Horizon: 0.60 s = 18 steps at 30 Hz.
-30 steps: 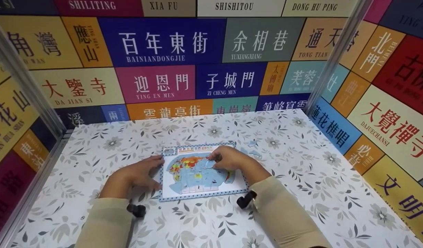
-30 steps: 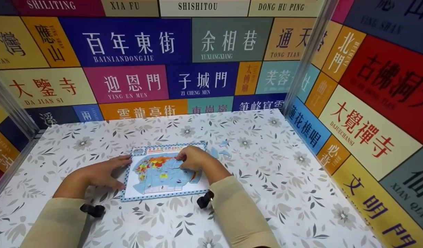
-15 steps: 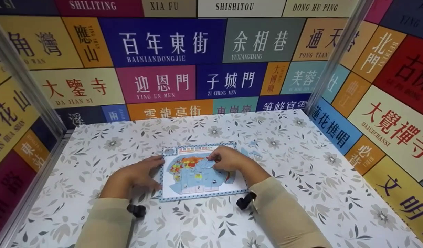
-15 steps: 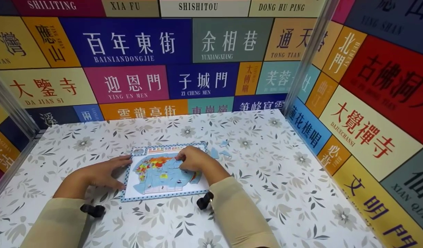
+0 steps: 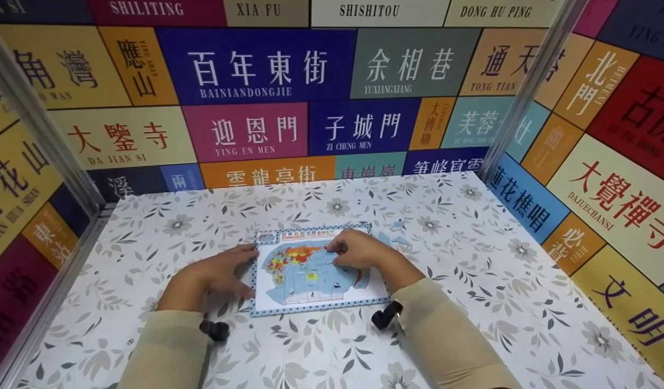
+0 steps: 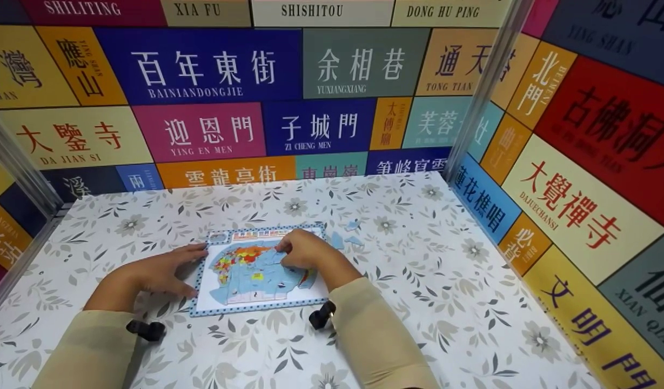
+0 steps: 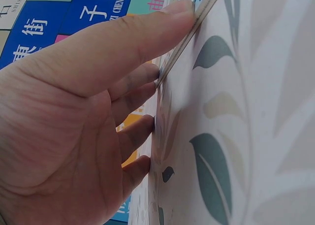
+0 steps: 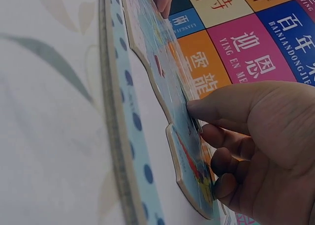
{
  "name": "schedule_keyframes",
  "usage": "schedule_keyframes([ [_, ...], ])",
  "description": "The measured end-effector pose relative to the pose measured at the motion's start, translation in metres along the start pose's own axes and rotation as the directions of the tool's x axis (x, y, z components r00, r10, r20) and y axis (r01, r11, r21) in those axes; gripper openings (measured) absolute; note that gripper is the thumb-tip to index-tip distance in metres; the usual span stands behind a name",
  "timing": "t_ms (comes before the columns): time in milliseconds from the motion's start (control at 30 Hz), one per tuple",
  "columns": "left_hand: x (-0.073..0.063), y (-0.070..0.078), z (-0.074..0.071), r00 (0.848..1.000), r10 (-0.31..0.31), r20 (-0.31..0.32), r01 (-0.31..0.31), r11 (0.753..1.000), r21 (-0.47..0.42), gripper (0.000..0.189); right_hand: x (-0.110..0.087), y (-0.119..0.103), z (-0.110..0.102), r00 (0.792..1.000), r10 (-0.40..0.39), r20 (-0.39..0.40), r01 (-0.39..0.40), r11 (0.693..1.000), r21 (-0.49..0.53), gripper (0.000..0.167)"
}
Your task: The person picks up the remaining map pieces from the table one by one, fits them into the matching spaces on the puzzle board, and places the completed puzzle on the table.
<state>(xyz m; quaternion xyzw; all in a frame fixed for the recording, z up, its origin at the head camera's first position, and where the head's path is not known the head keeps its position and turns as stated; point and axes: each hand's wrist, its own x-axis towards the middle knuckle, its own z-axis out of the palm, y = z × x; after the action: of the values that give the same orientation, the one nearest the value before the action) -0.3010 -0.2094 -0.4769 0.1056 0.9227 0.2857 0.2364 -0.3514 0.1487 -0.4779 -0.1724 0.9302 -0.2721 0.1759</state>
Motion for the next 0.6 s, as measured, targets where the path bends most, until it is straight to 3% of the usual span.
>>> schedule_keyframes([
  [267, 0.0012, -0.0013, 0.0007, 1.000, -0.002, 0.001, 0.002, 1.000, 0.010, 0.110, 0.0016, 0.0024, 0.0006, 1.000, 0.004, 0.000, -0.004, 1.000, 0.003, 0.026],
  [500, 0.0008, 0.0006, 0.0001, 1.000, 0.001, 0.017, -0.002, 0.999, 0.033, 0.108, 0.0033, 0.0040, 0.0015, 0.998, -0.063, -0.008, 0.063, 0.998, 0.003, 0.024],
  [600, 0.0000, 0.0017, -0.0005, 1.000, -0.015, 0.018, 0.014, 0.999, 0.029, 0.108, 0.0032, 0.0035, 0.0013, 0.999, -0.049, -0.012, 0.049, 0.999, 0.005, 0.023],
])
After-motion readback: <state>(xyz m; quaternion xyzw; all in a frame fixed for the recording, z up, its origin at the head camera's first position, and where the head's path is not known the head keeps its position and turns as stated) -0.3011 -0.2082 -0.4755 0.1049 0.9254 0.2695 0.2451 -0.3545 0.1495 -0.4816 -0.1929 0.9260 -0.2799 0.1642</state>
